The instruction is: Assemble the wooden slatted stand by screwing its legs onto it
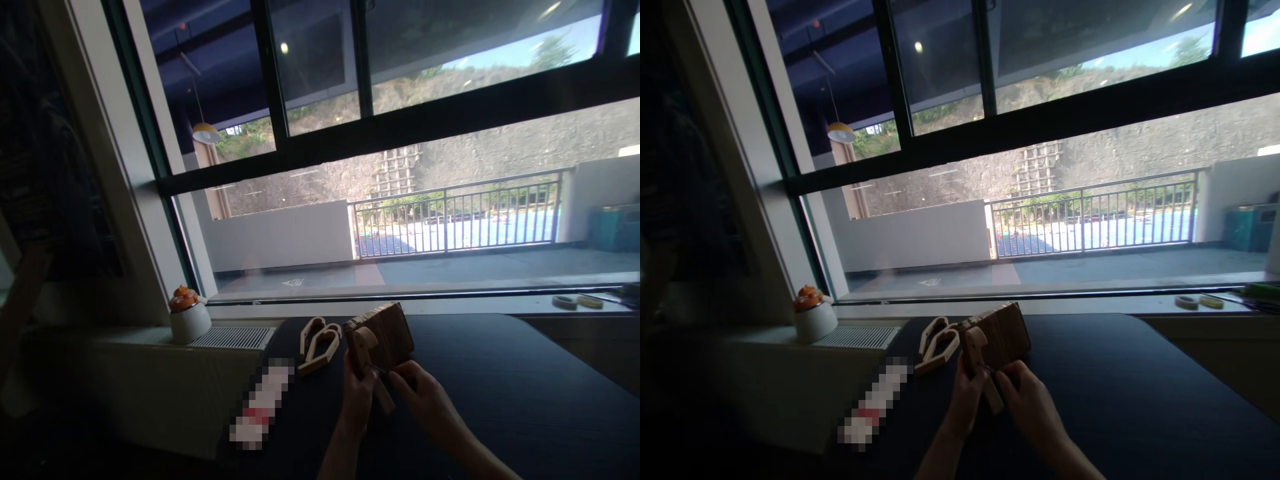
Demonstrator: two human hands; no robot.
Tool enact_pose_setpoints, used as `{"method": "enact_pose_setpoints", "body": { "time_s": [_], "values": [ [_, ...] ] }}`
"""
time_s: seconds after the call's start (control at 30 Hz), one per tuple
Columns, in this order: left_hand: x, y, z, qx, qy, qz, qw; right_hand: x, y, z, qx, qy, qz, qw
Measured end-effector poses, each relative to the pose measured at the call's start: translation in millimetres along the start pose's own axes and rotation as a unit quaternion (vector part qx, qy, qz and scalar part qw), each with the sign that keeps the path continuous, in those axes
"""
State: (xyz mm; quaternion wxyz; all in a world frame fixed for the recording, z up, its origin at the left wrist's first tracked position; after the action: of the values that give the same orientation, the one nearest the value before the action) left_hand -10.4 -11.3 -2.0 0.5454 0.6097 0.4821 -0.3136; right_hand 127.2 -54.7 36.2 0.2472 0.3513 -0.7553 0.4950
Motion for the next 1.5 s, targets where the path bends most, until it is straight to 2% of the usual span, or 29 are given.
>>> {"method": "enact_pose_setpoints", "body": {
  "time_s": [0.07,0.17,0.23,0.33,0.4,0.43,0.47,0.5,0.57,0.6,0.67,0.77,0.87,0.97,1.07,1.1,1.13,1.2,1.27,1.4,1.5],
  "values": [
    [2.5,-0.7,-1.0,-0.005,-0.002,0.002,1.000,2.3,-3.7,-1.1,0.023,0.006,0.022,0.999],
    [5.6,-1.8,-1.9,-0.017,-0.018,0.024,0.999,12.6,-15.7,-1.0,0.037,-0.055,0.161,0.985],
    [7.1,-2.6,-2.2,-0.025,-0.031,0.039,0.998,21.4,-22.4,1.2,0.033,-0.146,0.269,0.951],
    [7.0,-3.1,-1.8,-0.030,-0.034,0.042,0.998,31.9,-24.3,6.7,0.004,-0.308,0.391,0.867],
    [5.6,-2.7,-1.0,-0.031,-0.023,0.033,0.999,34.9,-21.0,9.4,-0.003,-0.362,0.429,0.827],
    [4.8,-2.3,-0.5,-0.031,-0.016,0.027,0.999,35.3,-18.8,9.8,0.003,-0.363,0.433,0.825],
    [3.9,-1.9,0.0,-0.032,-0.010,0.019,0.999,35.1,-16.7,9.4,0.016,-0.345,0.424,0.837],
    [3.0,-1.5,0.4,-0.032,-0.006,0.011,0.999,34.5,-15.0,8.2,0.032,-0.308,0.399,0.863],
    [1.7,-0.8,0.8,-0.035,-0.001,-0.004,0.999,31.9,-13.3,3.3,0.064,-0.183,0.297,0.935],
    [1.3,-0.7,0.9,-0.036,0.002,-0.009,0.999,30.3,-13.3,0.2,0.081,-0.116,0.238,0.961],
    [0.8,-0.7,1.0,-0.035,0.007,-0.017,0.999,28.3,-15.1,-6.1,0.114,-0.021,0.153,0.981],
    [0.8,-0.5,1.2,-0.033,0.012,-0.024,0.999,30.5,-22.4,-11.7,0.137,-0.002,0.135,0.981],
    [0.6,0.3,1.7,-0.035,0.008,-0.019,0.999,37.9,-29.1,-8.9,0.110,-0.070,0.229,0.965],
    [0.1,0.4,2.2,-0.037,0.004,-0.015,0.999,45.1,-27.7,-0.9,0.079,-0.174,0.361,0.913],
    [-0.1,-0.8,2.5,-0.043,0.005,-0.024,0.999,48.7,-21.4,5.1,0.073,-0.274,0.435,0.855],
    [-0.1,-1.1,2.6,-0.043,0.007,-0.027,0.999,48.8,-19.9,5.5,0.081,-0.278,0.426,0.857],
    [-0.1,-1.2,2.7,-0.041,0.009,-0.029,0.999,48.5,-19.1,5.0,0.093,-0.254,0.394,0.878],
    [-0.1,-0.8,2.9,-0.034,0.018,-0.032,0.999,46.2,-18.9,1.4,0.114,-0.166,0.300,0.932],
    [0.2,0.2,2.7,-0.032,0.028,-0.035,0.998,42.7,-19.2,-3.8,0.126,-0.088,0.230,0.961],
    [2.5,0.3,1.8,-0.047,0.039,-0.042,0.997,35.7,-18.8,-12.8,0.160,-0.027,0.175,0.971],
    [4.1,-0.7,1.4,-0.038,0.032,-0.046,0.998,36.8,-21.5,-14.1,0.172,-0.017,0.154,0.973]
  ]
}}
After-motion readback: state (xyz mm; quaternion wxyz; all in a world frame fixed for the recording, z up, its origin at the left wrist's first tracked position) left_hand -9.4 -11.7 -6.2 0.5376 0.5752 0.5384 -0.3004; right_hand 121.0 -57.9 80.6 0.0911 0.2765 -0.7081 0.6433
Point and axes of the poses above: each hand's wrist, its own z-axis away from the middle knuckle, its own y-axis out of the palm, x = y × z, the point moved 1 cm from there along -z, towards the middle knuckle, and after that the axes turned 4 degrees about -x, right-handed, at the moved point
